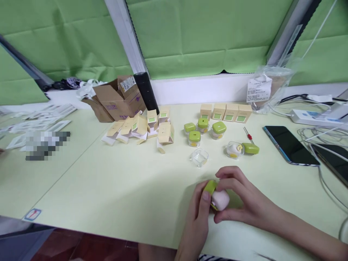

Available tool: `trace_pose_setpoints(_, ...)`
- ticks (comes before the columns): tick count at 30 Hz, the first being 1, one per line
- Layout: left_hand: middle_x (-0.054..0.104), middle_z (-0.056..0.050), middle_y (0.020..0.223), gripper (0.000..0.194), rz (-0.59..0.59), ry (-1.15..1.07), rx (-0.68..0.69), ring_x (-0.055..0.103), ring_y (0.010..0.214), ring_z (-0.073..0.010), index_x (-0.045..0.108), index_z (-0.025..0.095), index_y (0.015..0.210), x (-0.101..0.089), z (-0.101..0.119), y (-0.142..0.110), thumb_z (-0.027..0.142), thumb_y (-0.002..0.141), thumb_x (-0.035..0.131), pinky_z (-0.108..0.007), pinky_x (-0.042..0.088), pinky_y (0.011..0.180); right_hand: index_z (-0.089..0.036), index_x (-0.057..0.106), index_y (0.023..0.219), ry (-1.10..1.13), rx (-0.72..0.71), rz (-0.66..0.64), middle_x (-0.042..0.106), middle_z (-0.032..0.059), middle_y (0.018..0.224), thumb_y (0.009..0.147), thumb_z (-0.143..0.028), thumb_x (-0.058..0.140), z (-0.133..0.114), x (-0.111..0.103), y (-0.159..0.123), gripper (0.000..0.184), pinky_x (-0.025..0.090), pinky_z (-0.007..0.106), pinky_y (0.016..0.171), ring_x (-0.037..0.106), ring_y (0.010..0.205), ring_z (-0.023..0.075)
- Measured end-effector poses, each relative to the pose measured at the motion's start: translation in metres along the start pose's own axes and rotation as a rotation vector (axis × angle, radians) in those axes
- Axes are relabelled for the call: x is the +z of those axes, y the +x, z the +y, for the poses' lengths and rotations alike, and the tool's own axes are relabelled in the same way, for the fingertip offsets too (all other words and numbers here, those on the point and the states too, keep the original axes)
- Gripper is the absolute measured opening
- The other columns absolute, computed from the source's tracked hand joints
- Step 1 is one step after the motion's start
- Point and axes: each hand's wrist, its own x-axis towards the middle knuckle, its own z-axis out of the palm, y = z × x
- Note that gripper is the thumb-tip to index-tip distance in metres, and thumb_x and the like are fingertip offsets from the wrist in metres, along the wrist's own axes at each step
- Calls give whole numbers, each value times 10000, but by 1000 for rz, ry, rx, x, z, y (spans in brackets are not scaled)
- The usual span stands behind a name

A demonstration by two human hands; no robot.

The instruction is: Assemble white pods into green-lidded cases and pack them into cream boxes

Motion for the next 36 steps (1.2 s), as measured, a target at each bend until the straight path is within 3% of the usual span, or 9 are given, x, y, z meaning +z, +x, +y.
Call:
trace_pose_setpoints(3,690,-57,992,453,-15,-5,-22,591,873,-223,687,238,1059,2,2,0,566,841,462,-275,459,718,-283,458,1076,-65,-66,-76,517,83,1103,776,-348,710,-4,-6,-1,397,534,349,764,575,984,230)
trace_pose_setpoints(5,695,-63,952,492,-21,20,-8,586,890,-227,701,228,1023,2,3,1,599,832,441,-275,453,739,-275,452,1086,-68,-82,-89,573,72,1064,804,-315,685,-9,-8,0,368,531,335,753,591,957,215)
trace_pose_setpoints(8,667,-61,1064,491,-16,-16,-6,544,1052,-235,671,237,1085,2,3,2,597,828,455,-281,414,890,-255,461,1096,-117,-129,-46,629,70,1038,828,-286,658,-13,-7,2,334,521,330,749,606,947,210)
trace_pose_setpoints(11,609,-65,1180,536,-69,-190,-66,543,1070,-245,569,267,1211,2,-1,2,605,801,505,-323,423,907,-231,477,1083,-199,-159,17,663,80,1013,838,-307,643,-14,-3,3,306,505,346,731,630,903,213)
trace_pose_setpoints(15,566,-89,1210,439,-94,-224,-86,499,1121,-259,581,231,1127,3,-5,0,532,809,549,-337,398,937,-207,481,1118,-266,-134,-37,673,90,1029,812,-393,666,-14,1,4,403,473,368,751,634,912,220)
trace_pose_setpoints(21,579,-67,1073,466,-317,-256,-40,533,930,-226,524,201,1162,-6,-13,0,393,748,616,-327,418,811,-202,568,996,-230,-208,12,683,48,926,816,-300,658,-20,-7,5,223,435,346,735,629,806,176)
trace_pose_setpoints(25,581,-35,994,455,-344,-327,-9,512,853,-186,562,197,1097,-6,-16,4,394,697,659,-276,407,743,-205,549,1010,-55,-139,19,658,47,940,758,-233,706,-21,-8,4,299,461,329,732,611,847,176)
trace_pose_setpoints(30,588,-24,875,471,-369,-460,-139,535,717,-192,555,226,1066,-4,-14,7,395,636,648,-278,421,586,-221,528,1064,166,-39,36,596,77,1043,762,-172,677,-15,-1,3,340,513,298,797,572,1000,184)
trace_pose_setpoints(36,567,-54,1036,432,-333,-291,-81,528,908,-208,519,191,1126,-5,-7,-1,250,698,516,-320,412,809,-197,534,1122,-115,-214,-28,663,68,994,778,-226,672,-13,-2,1,371,509,302,696,619,867,191)
